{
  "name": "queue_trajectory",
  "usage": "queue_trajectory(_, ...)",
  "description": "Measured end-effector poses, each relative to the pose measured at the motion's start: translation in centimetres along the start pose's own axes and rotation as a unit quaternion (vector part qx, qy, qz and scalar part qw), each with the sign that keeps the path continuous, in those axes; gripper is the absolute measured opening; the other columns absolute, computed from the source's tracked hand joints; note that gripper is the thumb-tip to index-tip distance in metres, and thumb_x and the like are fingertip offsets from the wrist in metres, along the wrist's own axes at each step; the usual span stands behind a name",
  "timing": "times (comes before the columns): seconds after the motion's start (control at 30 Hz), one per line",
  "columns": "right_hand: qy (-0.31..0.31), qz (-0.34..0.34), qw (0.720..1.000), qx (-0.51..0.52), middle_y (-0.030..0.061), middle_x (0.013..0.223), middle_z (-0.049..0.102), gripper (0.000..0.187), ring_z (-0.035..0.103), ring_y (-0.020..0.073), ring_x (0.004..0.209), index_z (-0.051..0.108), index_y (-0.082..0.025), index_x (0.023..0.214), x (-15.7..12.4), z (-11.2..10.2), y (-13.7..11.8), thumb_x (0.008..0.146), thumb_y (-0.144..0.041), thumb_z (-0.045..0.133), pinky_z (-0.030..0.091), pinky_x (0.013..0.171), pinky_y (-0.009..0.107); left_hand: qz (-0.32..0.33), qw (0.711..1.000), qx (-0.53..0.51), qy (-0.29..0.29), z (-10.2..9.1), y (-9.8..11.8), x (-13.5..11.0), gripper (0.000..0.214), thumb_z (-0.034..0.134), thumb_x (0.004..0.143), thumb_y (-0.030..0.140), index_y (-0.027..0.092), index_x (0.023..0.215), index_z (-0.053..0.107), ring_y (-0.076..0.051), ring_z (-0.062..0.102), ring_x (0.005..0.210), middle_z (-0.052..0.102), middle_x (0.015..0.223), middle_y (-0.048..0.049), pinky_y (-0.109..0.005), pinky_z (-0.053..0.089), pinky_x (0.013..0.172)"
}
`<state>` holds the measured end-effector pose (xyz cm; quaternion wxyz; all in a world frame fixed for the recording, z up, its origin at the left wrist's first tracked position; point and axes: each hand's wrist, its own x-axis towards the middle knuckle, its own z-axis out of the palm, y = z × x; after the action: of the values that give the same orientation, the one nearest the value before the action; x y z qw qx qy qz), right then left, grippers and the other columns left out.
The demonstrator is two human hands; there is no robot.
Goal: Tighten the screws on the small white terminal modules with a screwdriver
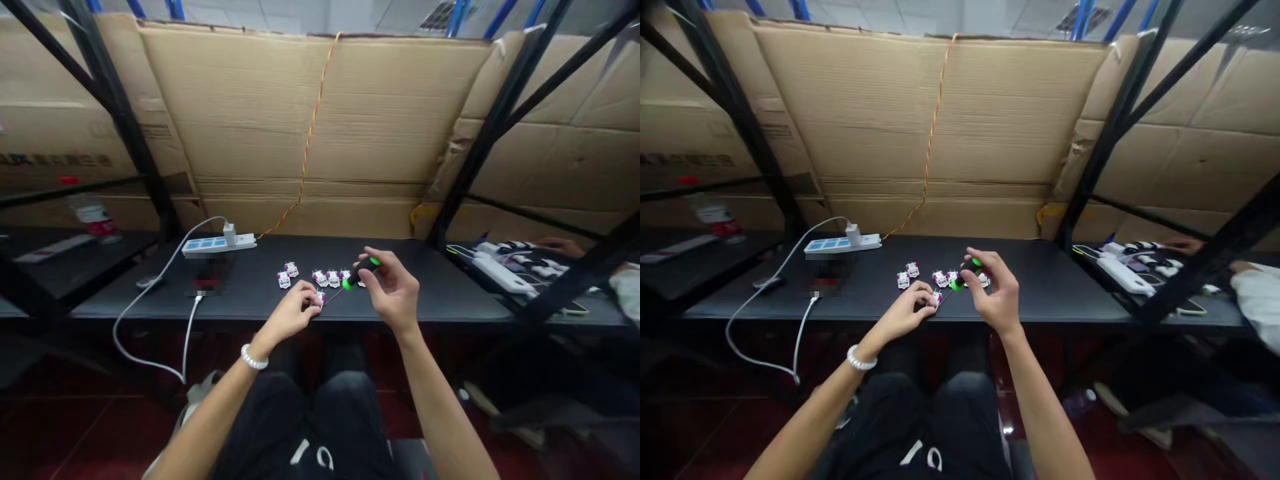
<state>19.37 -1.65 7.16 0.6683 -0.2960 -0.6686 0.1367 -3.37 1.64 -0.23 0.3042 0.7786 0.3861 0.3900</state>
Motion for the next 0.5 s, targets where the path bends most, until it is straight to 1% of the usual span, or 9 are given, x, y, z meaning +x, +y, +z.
queue_trajectory(0.23,-0.031,-0.007,0.999,-0.009,0.007,0.111,0.071,0.034,0.073,0.0206,0.096,0.071,-0.026,0.13,0.9,1.1,0.2,0.096,-0.03,0.071,0.062,0.088,0.038,0.005,1.0,0.008,0.011,0.1,-0.1,0.0,0.004,0.071,0.086,0.015,0.017,0.083,0.072,-0.019,0.066,0.095,0.062,0.11,-0.0069,-0.036,0.057,0.094)
queue_trajectory(0.5,-0.05,-0.003,0.999,-0.019,0.0059,0.11,0.07,0.035,0.071,0.0197,0.095,0.071,-0.029,0.131,1.4,1.5,0.5,0.097,-0.032,0.07,0.061,0.088,0.037,0.008,1.0,0.009,0.011,0.2,0.0,0.0,0.005,0.071,0.084,0.014,0.018,0.081,0.071,-0.019,0.065,0.093,0.062,0.108,-0.0063,-0.035,0.058,0.092)
